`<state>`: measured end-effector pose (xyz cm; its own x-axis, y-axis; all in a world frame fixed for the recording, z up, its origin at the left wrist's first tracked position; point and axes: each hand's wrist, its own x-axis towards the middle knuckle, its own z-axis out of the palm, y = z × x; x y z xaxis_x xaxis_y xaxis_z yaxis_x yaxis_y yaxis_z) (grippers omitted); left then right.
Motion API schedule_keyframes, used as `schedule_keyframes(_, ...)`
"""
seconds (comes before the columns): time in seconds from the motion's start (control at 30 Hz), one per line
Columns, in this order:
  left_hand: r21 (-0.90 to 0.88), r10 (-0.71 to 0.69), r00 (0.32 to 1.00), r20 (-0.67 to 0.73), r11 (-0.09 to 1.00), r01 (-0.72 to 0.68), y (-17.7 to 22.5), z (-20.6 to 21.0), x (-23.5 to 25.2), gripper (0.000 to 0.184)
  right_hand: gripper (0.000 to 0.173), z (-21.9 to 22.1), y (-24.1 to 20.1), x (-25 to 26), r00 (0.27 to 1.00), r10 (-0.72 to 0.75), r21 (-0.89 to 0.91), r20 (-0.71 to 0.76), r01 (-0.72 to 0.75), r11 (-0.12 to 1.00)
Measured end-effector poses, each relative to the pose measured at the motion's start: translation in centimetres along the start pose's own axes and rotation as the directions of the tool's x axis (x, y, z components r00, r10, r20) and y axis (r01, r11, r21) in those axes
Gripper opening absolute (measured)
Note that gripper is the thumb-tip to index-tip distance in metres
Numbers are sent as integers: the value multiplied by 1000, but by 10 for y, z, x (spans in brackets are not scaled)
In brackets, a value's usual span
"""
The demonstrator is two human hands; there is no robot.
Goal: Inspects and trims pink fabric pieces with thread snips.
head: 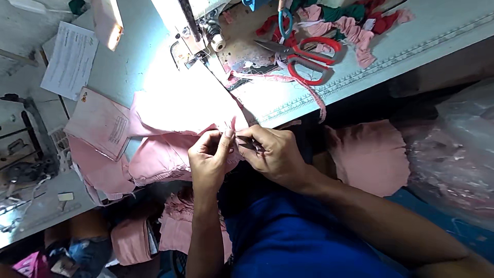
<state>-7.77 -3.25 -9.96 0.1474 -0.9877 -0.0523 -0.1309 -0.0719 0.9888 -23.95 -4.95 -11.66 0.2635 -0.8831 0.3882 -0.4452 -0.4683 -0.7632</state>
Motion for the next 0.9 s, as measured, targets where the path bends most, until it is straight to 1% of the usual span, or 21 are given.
schedule_keyframes(0.17, -76, 22, 999, 38, 997, -20, -4, 0, -2, 10, 16, -3, 1, -5, 998, 41, 42, -49, -39, 998)
schedule_keyframes(0.23, -108, 31, 999, 41, 994, -26, -3, 1, -4, 11, 16, -4, 0, -4, 995, 66, 93, -68, -60, 994)
schedule_keyframes(0.37, -129, 55, 997, 46, 990, -49, -2, 5, -6, 13, 12, -6, -4, -1, 971, 239, 304, -29, -219, 927)
schedule_keyframes(0.47, -76, 75, 997, 31, 994, -73, -1, 7, -7, 13, 11, -11, -6, 1, 938, 342, 414, 48, -331, 848)
schedule_keyframes(0.53, -36, 90, 996, 20, 995, -89, 0, 8, -8, 13, 7, -13, -8, 2, 905, 410, 489, 116, -411, 770)
schedule_keyframes(0.57, -24, 94, 995, 19, 995, -94, 0, 9, -8, 13, 5, -13, -8, 3, 886, 440, 531, 144, -445, 721)
schedule_keyframes(0.67, -14, 107, 994, 26, 994, -107, 1, 9, -8, 13, 3, -13, -8, 5, 823, 508, 673, 256, -529, 517)
schedule_keyframes(0.7, -12, 112, 993, 26, 994, -112, 1, 9, -7, 13, 4, -14, -8, 6, 816, 509, 685, 274, -537, 493)
schedule_keyframes(0.73, -2, 119, 993, 25, 993, -119, 1, 9, -7, 13, 5, -15, -7, 6, 824, 498, 677, 270, -530, 510)
schedule_keyframes(0.83, 71, 138, 990, 14, 988, -139, 3, 8, -8, 12, 12, -20, -4, 8, 881, 425, 569, 209, -463, 679)
schedule_keyframes(0.9, 94, 148, 989, 19, 984, -149, 4, 8, -8, 12, 9, -23, -5, 10, 905, 398, 465, 149, -419, 780)
